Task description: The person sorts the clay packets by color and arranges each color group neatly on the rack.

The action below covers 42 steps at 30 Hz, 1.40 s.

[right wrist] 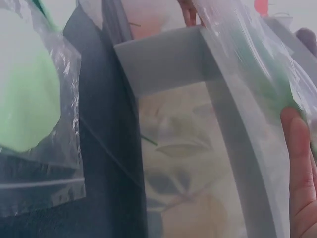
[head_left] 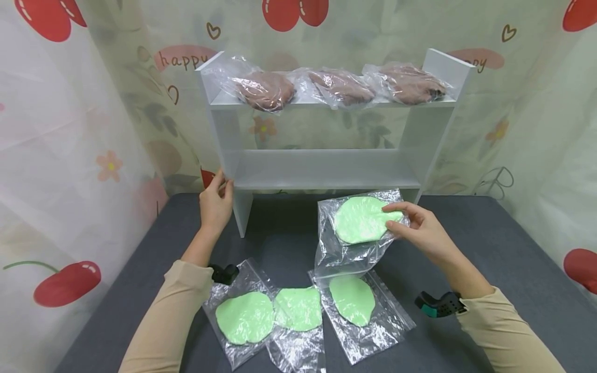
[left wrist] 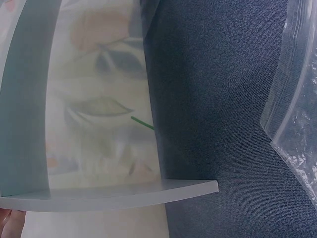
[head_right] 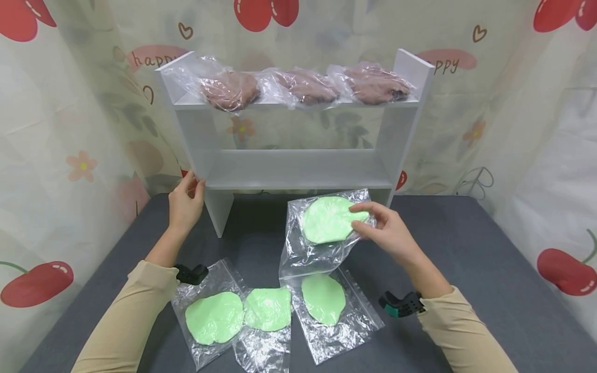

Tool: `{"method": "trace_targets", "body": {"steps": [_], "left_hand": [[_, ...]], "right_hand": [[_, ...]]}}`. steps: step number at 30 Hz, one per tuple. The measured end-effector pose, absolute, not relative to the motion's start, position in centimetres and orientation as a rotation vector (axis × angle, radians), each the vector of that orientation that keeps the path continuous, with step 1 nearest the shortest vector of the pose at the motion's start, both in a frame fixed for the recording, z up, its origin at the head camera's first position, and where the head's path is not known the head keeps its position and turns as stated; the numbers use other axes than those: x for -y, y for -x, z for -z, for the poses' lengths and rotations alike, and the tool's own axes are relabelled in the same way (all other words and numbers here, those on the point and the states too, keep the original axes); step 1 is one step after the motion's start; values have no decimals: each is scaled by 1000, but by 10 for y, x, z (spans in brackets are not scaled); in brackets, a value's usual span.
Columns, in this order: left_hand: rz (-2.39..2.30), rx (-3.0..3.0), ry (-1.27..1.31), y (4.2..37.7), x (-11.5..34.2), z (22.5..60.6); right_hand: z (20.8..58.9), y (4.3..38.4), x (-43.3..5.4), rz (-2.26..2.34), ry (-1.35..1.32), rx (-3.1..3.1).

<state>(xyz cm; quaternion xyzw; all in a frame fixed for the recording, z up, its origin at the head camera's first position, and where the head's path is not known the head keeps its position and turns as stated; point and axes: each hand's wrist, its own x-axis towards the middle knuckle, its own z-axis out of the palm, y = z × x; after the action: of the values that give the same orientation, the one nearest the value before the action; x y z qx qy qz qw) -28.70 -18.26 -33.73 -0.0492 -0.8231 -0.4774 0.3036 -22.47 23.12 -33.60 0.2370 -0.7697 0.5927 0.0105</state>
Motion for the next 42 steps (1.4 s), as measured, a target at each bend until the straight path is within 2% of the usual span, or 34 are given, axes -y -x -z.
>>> {"method": "trace_targets", "body": {"steps": [28,42], "left_hand": [[1263,2184,122,287,183,339],[1262,2181,132,288,183,338]], "right_hand": [[317,228,-171,-2030,-421,1948],[310,240,-137,-2091,-358,1775]]}}
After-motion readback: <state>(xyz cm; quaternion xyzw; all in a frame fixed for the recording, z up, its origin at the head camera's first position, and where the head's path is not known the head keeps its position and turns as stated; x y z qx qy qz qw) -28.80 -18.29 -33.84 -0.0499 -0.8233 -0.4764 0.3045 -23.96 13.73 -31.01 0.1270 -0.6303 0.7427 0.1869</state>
